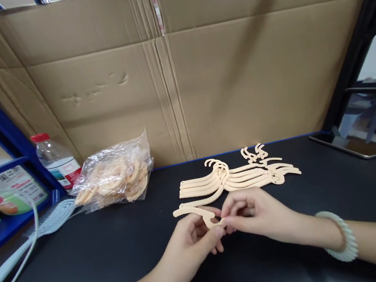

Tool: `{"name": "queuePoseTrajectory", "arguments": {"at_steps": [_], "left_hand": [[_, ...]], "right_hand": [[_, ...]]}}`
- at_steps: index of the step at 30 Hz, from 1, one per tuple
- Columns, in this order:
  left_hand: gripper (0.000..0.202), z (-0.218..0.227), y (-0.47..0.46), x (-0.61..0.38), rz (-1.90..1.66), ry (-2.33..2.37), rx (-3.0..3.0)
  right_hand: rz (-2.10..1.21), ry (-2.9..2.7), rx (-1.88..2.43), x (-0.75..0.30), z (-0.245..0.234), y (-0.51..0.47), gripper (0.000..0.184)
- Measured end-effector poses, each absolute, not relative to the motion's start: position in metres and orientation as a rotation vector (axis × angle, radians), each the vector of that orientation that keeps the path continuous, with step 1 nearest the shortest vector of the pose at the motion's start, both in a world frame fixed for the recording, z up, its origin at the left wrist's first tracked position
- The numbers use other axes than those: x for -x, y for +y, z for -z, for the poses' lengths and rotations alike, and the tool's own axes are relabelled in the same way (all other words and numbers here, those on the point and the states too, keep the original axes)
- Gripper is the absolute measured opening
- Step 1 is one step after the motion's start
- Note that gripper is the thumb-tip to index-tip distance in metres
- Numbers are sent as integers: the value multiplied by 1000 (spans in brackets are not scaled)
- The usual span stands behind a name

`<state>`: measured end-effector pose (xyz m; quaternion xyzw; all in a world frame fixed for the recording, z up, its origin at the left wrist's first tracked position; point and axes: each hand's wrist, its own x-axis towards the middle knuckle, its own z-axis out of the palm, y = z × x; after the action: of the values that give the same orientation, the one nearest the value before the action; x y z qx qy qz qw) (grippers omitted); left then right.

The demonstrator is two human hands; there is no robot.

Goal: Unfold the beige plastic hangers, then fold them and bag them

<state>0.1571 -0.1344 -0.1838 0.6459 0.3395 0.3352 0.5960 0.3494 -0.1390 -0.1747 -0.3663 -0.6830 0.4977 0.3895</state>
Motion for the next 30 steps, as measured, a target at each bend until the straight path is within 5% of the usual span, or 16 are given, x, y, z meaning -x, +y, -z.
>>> {"name": "queuePoseTrajectory", "arguments": {"at_steps": [4,11,30], "left_hand": [[30,180,-132,-157,-840,826,-1490],[29,182,-115,-144,-1043,861,-1348],[21,182,-99,-131,-1156,969,-1398]], "right_hand": [[-1252,-1772,919,-353,173,-141,17],[-164,-2200,1194,-415,175,-103,8],[-33,-2258,1229,-406,198,-78,6]]}}
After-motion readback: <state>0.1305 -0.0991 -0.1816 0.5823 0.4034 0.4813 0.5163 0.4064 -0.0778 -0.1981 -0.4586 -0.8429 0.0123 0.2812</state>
